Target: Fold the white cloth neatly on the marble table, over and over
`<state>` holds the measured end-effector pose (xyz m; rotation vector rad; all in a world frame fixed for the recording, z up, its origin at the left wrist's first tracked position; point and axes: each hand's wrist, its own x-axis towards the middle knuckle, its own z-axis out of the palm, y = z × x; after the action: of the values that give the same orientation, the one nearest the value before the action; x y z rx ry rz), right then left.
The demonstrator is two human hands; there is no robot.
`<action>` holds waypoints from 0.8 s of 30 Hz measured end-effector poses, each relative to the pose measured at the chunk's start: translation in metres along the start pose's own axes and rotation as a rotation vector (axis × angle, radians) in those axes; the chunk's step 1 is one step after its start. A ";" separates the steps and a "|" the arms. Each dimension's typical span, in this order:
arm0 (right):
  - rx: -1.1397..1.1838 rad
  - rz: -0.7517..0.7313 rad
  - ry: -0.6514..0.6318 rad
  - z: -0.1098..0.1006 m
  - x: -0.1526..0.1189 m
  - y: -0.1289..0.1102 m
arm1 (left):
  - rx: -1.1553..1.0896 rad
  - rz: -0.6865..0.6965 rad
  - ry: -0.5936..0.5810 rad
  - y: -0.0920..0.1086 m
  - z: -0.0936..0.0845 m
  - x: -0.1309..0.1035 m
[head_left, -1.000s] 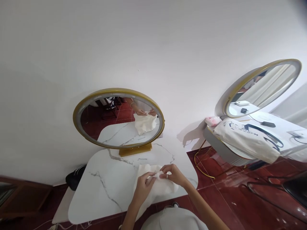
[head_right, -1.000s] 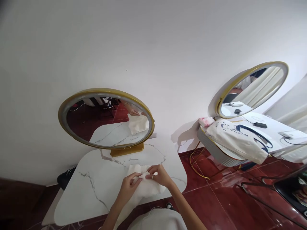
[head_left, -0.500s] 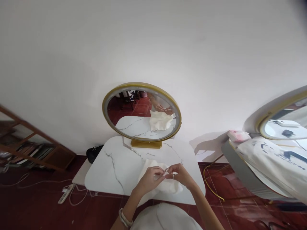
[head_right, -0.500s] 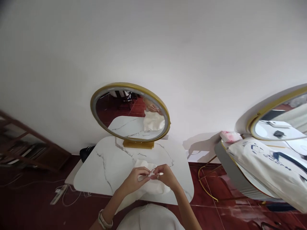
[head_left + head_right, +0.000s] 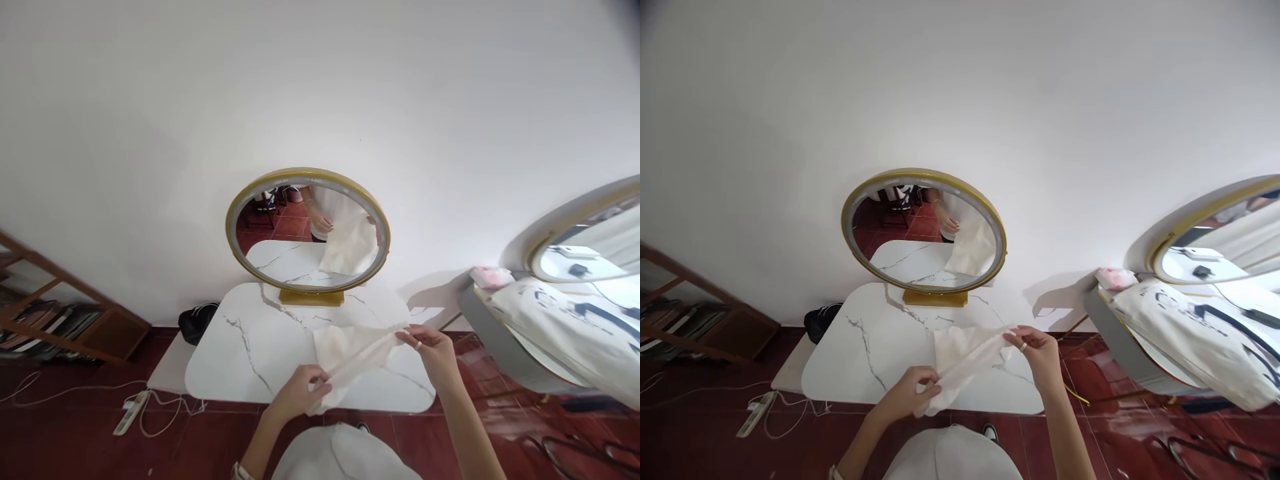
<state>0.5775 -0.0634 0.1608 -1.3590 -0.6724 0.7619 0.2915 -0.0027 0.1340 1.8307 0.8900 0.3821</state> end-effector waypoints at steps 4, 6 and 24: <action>0.065 -0.102 0.134 -0.004 -0.001 -0.018 | 0.082 0.142 0.017 0.005 -0.026 0.013; 0.069 -0.156 0.192 -0.008 0.000 -0.026 | 0.161 0.165 0.003 0.007 -0.036 0.021; -0.164 -0.053 0.097 -0.101 -0.086 -0.071 | 0.271 0.051 0.266 0.082 -0.091 -0.050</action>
<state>0.6133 -0.1963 0.2218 -1.5109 -0.7032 0.6052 0.2347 0.0042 0.2527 2.0861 1.1218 0.5694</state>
